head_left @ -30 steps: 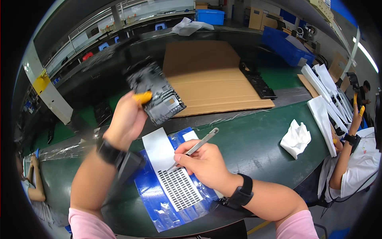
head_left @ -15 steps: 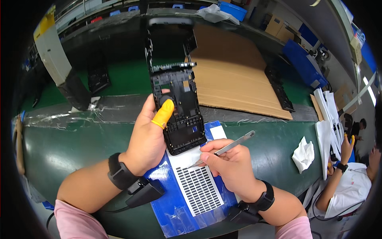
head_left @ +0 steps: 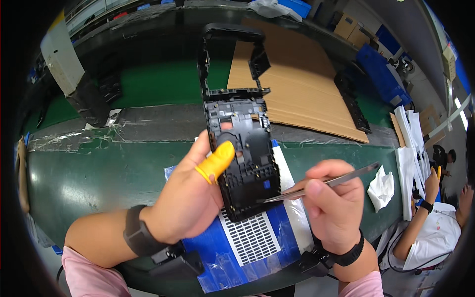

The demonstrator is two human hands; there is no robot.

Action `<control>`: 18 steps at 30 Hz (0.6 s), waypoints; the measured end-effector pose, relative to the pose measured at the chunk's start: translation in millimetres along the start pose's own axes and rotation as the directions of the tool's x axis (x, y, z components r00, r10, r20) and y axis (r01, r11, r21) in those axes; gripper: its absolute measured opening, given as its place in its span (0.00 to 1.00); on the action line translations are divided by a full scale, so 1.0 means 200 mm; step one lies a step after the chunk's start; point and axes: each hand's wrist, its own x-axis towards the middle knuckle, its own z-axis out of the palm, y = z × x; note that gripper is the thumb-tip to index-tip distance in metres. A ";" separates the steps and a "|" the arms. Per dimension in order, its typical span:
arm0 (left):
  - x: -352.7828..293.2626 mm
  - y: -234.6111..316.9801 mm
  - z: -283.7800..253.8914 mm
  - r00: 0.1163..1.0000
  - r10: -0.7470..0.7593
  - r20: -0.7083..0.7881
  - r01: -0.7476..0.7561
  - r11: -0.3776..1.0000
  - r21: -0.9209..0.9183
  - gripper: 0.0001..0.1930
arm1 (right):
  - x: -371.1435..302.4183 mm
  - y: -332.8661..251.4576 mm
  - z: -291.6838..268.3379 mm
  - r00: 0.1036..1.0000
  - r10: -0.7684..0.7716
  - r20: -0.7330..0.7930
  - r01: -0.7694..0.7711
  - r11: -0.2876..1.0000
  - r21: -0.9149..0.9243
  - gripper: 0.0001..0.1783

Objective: The recorder is assembling an electronic device component using tweezers and a stylus tool to place and secure small parts within a plastic housing.

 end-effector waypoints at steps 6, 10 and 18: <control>-0.05 0.00 0.04 0.991 -0.113 0.073 0.115 0.993 -0.030 0.24 | 0.00 0.03 0.00 0.999 -0.016 -0.028 0.015 0.999 -0.030 0.09; -0.06 0.00 0.04 0.989 -0.118 0.087 0.122 0.992 -0.039 0.24 | 0.00 0.03 0.00 1.000 0.018 0.024 -0.019 0.999 0.041 0.10; -0.06 -0.01 0.05 0.991 -0.120 0.062 0.122 0.992 -0.031 0.23 | 0.00 0.04 -0.01 0.997 -0.031 0.073 0.028 0.999 0.040 0.10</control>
